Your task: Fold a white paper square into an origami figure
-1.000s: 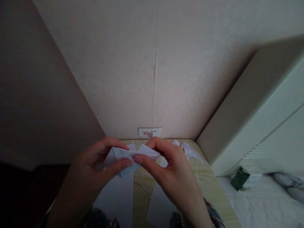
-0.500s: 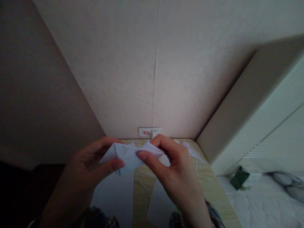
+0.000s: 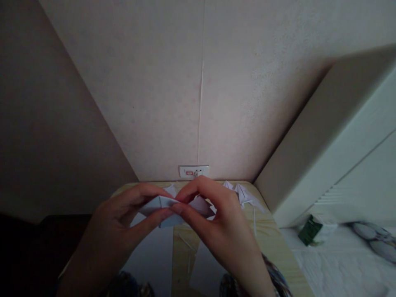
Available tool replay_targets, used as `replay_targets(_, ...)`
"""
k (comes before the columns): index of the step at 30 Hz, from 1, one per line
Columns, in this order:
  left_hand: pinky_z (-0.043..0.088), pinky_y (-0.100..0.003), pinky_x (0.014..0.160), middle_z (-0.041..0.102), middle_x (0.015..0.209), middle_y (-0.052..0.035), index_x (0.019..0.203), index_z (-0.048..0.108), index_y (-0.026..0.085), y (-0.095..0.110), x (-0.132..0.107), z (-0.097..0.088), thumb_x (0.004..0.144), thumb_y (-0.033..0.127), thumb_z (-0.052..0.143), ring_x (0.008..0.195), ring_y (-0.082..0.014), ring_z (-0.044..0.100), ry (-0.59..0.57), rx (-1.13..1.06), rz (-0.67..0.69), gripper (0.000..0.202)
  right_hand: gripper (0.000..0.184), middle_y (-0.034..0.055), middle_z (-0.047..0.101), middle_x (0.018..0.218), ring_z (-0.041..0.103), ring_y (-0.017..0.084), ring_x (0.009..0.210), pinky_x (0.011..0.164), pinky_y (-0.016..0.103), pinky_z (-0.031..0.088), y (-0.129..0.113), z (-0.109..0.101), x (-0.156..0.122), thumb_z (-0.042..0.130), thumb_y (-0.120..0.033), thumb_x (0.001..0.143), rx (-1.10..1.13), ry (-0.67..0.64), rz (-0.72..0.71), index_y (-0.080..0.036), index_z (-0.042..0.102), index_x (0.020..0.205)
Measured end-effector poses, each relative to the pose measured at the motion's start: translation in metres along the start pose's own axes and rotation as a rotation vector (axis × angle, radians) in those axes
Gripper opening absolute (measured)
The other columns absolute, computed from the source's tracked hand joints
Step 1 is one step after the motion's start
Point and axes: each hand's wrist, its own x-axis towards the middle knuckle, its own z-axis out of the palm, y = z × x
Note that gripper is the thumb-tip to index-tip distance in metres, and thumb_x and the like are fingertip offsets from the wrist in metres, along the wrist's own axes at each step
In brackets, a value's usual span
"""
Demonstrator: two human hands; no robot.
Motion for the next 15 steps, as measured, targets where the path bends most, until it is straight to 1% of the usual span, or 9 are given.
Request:
replay_targets(5,0.055,-0.014,0.069,0.08,0.078,0.0132,0.086,0.078,0.034,0.0,-0.005,0.002,0.076,0.012,0.08,0.074,-0.0089,0.075,0.027,0.012,-0.016,0.025,0.021,-0.007,0.065,0.06,0.059,0.008,0.056,0.053,0.017,0.043,-0.004,0.006,-0.006,0.076,-0.018,0.084,-0.011,0.06,-0.037,-0.022,0.068,0.064)
replay_targets(8,0.058,-0.018,0.073,0.081,0.08,0.0108,0.086,0.078,0.033,0.002,-0.007,0.002,0.076,0.016,0.081,0.078,-0.0121,0.077,0.022,0.018,-0.044,0.02,0.025,-0.0062,0.063,0.064,0.059,0.009,0.061,0.056,0.017,0.045,-0.007,0.008,-0.011,0.072,-0.018,0.089,-0.019,0.079,-0.048,-0.022,0.066,0.065)
replay_targets(10,0.058,-0.021,0.074,0.081,0.08,0.0094,0.085,0.078,0.032,0.004,-0.007,0.001,0.076,0.017,0.081,0.08,-0.0143,0.077,0.028,0.033,-0.088,0.018,0.024,-0.0063,0.064,0.066,0.059,0.009,0.062,0.057,0.017,0.045,-0.006,0.008,-0.011,0.069,-0.017,0.09,-0.026,0.076,-0.083,-0.022,0.067,0.067)
replay_targets(12,0.058,-0.023,0.074,0.081,0.079,0.009,0.086,0.077,0.032,0.005,-0.007,0.0,0.076,0.016,0.079,0.08,-0.0156,0.078,0.026,0.057,-0.124,0.019,0.019,-0.0074,0.066,0.067,0.061,0.008,0.062,0.057,0.015,0.046,-0.004,0.007,-0.009,0.07,-0.014,0.088,-0.027,0.074,-0.114,-0.024,0.069,0.071)
replay_targets(15,0.058,-0.023,0.072,0.082,0.077,0.0099,0.091,0.075,0.033,0.003,-0.006,0.0,0.079,0.017,0.078,0.079,-0.0158,0.08,-0.009,0.084,-0.108,0.02,0.015,-0.008,0.071,0.071,0.064,0.007,0.066,0.059,0.014,0.047,0.0,0.007,-0.006,0.072,-0.013,0.085,-0.029,0.078,-0.117,-0.025,0.072,0.076)
